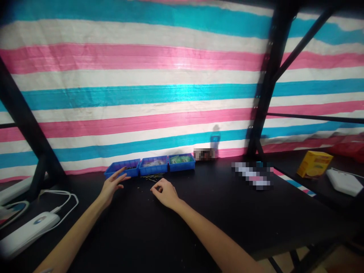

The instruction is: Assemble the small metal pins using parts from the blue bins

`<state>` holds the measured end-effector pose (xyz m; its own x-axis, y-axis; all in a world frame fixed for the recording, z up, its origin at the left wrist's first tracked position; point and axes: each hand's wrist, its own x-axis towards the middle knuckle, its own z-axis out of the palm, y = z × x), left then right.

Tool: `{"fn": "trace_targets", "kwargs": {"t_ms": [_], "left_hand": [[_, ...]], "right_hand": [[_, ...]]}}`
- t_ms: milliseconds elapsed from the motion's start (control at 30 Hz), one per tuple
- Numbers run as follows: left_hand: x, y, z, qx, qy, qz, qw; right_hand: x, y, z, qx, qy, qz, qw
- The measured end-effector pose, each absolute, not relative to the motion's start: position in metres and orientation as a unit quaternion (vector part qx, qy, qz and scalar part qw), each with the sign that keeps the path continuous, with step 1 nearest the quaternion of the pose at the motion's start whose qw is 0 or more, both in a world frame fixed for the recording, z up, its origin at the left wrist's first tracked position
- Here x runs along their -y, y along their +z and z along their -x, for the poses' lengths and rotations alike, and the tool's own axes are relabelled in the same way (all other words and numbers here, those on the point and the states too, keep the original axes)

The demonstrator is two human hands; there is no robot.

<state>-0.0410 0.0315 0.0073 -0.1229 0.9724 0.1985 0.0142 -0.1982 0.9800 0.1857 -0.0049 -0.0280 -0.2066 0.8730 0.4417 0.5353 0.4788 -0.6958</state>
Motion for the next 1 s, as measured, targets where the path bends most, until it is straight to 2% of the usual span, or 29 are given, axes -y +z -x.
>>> {"fn": "trace_targets", "kwargs": {"t_ms": [400,500,600,733,1000], "left_hand": [[-0.033,-0.004,0.042,-0.535,0.618,-0.529,0.229],[-0.027,-0.007,0.034,-0.547,0.536,-0.614,0.193],[-0.019,-0.013,0.02,-0.509,0.398,-0.754,0.122],[-0.014,-0.022,0.004,-0.456,0.254,-0.85,0.071],[-0.014,-0.027,0.0,-0.446,0.185,-0.873,0.066]], "right_hand": [[0.009,-0.024,-0.187,0.759,0.207,0.459,0.412],[0.009,-0.022,-0.186,0.757,0.196,0.458,0.422],[0.009,-0.022,-0.186,0.746,0.148,0.479,0.438],[0.007,-0.025,-0.187,0.73,0.108,0.537,0.409],[0.011,-0.028,-0.186,0.79,0.049,0.517,0.327]]}}
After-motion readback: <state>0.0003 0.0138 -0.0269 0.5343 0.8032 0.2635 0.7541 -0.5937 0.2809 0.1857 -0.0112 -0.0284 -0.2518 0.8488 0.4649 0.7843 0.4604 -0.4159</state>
